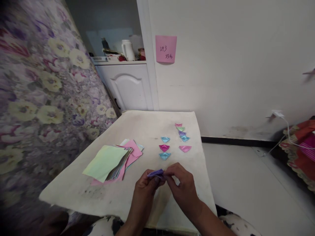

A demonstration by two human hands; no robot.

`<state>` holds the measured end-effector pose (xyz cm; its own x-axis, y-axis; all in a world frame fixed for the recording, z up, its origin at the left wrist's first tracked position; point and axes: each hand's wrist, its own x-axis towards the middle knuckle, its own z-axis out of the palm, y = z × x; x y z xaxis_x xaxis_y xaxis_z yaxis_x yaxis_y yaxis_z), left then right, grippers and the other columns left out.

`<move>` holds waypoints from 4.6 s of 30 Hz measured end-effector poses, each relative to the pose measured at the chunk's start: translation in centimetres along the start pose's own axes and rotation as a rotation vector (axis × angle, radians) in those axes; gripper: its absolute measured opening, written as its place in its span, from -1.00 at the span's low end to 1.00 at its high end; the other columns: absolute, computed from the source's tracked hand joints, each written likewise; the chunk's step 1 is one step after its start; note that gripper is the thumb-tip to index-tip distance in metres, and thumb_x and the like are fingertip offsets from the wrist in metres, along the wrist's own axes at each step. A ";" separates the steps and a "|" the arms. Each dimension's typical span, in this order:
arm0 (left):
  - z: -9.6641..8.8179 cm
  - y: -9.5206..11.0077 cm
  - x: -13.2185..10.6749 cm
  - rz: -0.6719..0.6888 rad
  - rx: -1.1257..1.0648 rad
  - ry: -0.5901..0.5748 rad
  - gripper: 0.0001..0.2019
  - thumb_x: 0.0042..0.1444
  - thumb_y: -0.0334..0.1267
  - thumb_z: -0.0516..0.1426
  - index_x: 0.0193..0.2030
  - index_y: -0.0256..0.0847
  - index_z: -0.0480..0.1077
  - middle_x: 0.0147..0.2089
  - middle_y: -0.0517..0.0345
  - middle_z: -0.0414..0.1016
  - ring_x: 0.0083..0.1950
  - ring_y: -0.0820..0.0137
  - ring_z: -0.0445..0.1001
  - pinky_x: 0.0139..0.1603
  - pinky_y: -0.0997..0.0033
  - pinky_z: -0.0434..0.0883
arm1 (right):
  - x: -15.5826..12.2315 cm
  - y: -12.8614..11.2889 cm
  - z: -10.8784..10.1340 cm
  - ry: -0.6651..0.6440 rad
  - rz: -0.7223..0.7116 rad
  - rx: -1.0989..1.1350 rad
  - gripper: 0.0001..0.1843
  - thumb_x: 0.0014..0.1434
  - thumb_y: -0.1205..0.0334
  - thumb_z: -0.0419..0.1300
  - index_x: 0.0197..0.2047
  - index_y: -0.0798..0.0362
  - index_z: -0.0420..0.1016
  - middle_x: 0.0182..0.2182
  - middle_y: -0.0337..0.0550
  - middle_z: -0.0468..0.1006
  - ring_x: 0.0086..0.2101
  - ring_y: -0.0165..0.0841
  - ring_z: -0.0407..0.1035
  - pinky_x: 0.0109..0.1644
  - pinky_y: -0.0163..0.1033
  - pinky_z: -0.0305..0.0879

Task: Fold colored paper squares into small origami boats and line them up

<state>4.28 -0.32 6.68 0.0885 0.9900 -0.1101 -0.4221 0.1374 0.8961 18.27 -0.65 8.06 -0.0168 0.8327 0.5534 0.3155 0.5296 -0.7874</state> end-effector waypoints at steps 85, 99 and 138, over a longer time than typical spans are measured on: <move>-0.2 0.5 -0.1 -0.098 -0.395 -0.224 -0.79 0.23 -0.38 -0.04 -0.18 -0.33 0.41 -0.18 -0.05 0.50 -0.13 0.29 0.46 -0.02 0.22 0.31 | 0.1 0.7 -0.3 -0.220 -0.046 -0.176 -0.76 0.20 0.45 0.02 -0.14 0.00 0.40 -0.27 -0.13 0.33 -0.29 -0.35 0.32 -0.25 -0.25 0.32; -0.3 0.7 -0.1 -0.118 -0.409 -0.208 -0.87 0.19 -0.38 0.02 -0.25 -0.29 0.39 -0.19 -0.04 0.54 -0.13 0.26 0.50 0.02 0.20 0.32 | 0.4 0.2 -0.6 -0.201 -0.015 -0.062 -0.79 0.22 0.39 0.04 -0.12 0.01 0.41 -0.26 -0.11 0.37 -0.26 -0.32 0.33 -0.20 -0.21 0.33; 0.3 1.8 -0.7 -0.006 0.027 -0.116 -0.85 0.03 -0.23 0.20 -0.28 -0.26 0.45 -0.40 0.13 0.48 -0.32 0.37 0.39 -0.25 0.43 0.33 | 0.6 0.9 -0.9 -0.204 -0.103 -0.105 -0.80 0.17 0.39 0.11 -0.17 -0.03 0.47 -0.33 -0.17 0.41 -0.36 -0.38 0.36 -0.34 -0.30 0.34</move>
<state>3.68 -0.78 8.49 0.1953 0.9785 -0.0665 -0.3966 0.1408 0.9071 19.40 0.17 7.86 -0.2420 0.7962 0.5546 0.3988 0.6027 -0.6912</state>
